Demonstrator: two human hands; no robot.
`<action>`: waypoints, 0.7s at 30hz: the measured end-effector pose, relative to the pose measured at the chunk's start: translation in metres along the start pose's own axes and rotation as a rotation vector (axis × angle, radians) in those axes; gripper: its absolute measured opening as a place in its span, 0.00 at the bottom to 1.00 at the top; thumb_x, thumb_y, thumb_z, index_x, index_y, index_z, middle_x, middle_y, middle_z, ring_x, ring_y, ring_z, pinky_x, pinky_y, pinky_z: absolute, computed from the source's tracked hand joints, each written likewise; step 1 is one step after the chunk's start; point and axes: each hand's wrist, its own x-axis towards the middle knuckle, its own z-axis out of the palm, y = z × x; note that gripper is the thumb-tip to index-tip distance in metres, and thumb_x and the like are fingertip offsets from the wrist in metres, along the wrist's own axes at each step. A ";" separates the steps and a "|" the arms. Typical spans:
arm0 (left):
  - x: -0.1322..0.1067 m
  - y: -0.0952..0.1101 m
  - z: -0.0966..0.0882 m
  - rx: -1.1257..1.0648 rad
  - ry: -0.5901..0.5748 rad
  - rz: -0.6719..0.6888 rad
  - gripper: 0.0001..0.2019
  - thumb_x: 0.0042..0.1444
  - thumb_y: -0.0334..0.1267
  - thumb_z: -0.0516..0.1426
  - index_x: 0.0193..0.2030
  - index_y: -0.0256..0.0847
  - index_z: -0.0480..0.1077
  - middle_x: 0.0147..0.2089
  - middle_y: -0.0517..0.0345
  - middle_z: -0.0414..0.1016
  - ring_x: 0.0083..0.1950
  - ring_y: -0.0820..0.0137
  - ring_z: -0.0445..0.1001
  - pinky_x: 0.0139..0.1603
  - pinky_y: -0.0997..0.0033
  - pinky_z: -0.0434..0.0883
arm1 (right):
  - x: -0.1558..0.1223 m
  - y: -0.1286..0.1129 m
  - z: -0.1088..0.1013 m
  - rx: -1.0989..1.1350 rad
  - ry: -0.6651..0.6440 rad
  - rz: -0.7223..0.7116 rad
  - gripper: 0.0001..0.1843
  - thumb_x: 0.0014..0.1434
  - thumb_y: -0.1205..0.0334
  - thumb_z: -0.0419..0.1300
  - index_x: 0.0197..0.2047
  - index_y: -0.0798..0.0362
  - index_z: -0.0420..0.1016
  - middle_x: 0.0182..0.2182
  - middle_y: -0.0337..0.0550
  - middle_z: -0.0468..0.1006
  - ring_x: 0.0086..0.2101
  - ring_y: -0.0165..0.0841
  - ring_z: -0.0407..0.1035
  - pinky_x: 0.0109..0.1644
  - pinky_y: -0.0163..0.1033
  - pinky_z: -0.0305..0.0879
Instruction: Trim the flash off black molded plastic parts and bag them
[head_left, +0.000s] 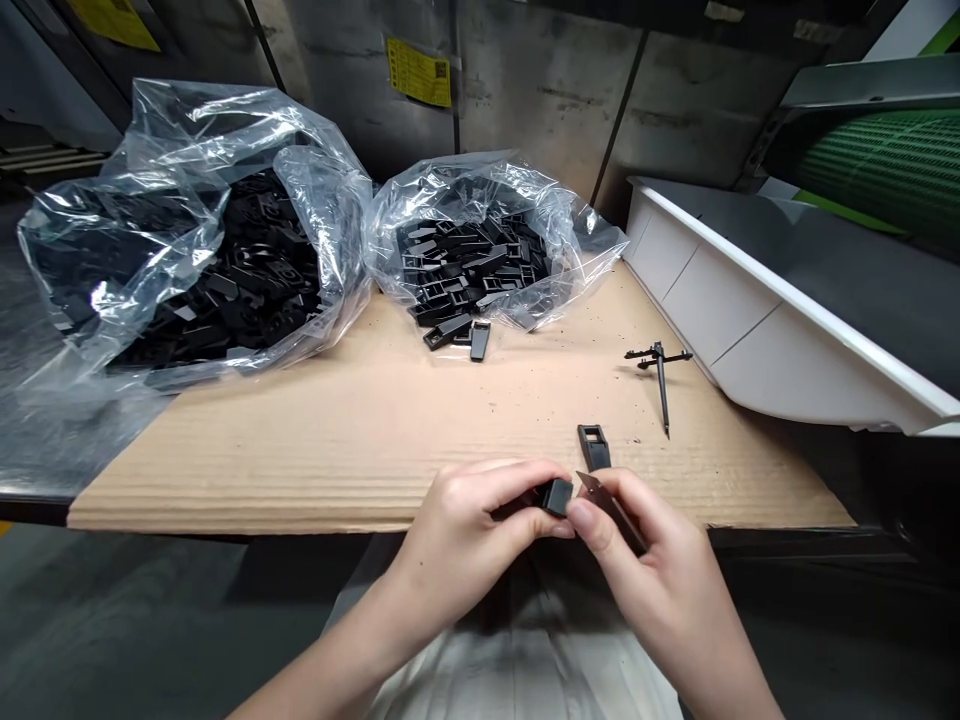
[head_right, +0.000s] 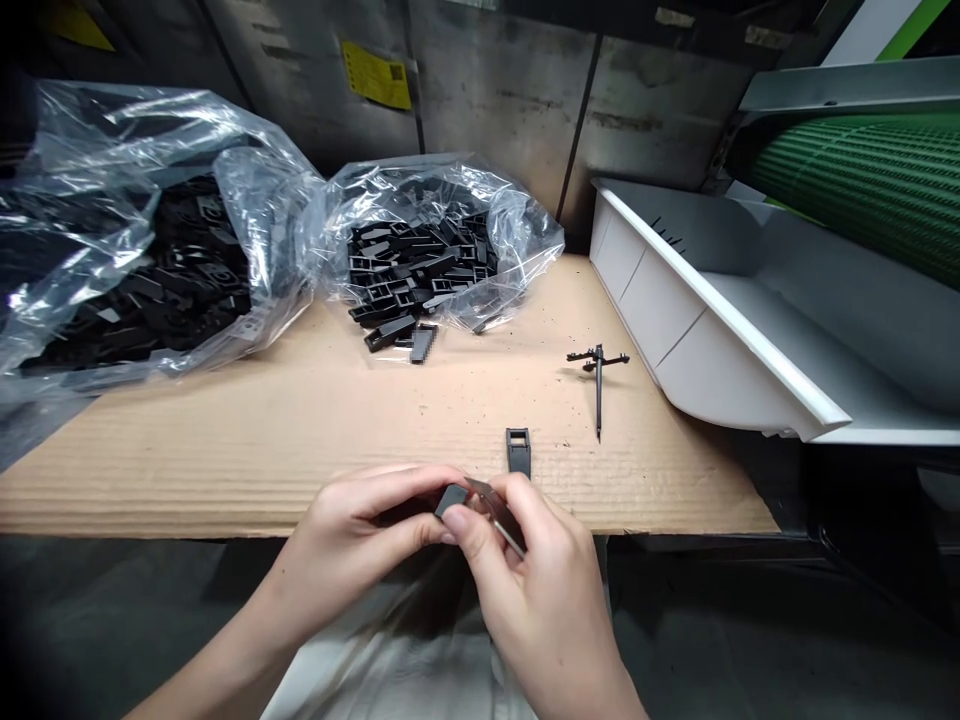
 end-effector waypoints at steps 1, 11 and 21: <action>0.000 0.000 -0.001 -0.033 -0.021 -0.007 0.08 0.48 0.25 0.59 0.36 0.37 0.74 0.36 0.61 0.78 0.36 0.72 0.76 0.38 0.82 0.69 | 0.002 -0.001 0.001 -0.008 -0.030 0.032 0.11 0.57 0.55 0.53 0.27 0.52 0.64 0.21 0.33 0.65 0.23 0.26 0.60 0.26 0.30 0.54; -0.003 -0.002 -0.004 -0.083 -0.050 -0.050 0.09 0.47 0.26 0.60 0.36 0.39 0.74 0.38 0.59 0.77 0.38 0.69 0.74 0.39 0.80 0.69 | -0.002 0.001 0.000 0.099 0.046 0.116 0.14 0.57 0.52 0.51 0.26 0.52 0.63 0.19 0.31 0.59 0.20 0.24 0.54 0.23 0.29 0.52; -0.003 -0.005 -0.005 -0.201 0.001 -0.075 0.14 0.55 0.30 0.55 0.47 0.47 0.69 0.43 0.59 0.73 0.45 0.69 0.71 0.47 0.75 0.66 | -0.027 0.027 -0.004 0.117 0.166 0.026 0.12 0.58 0.57 0.51 0.38 0.50 0.73 0.24 0.37 0.71 0.22 0.26 0.64 0.26 0.28 0.63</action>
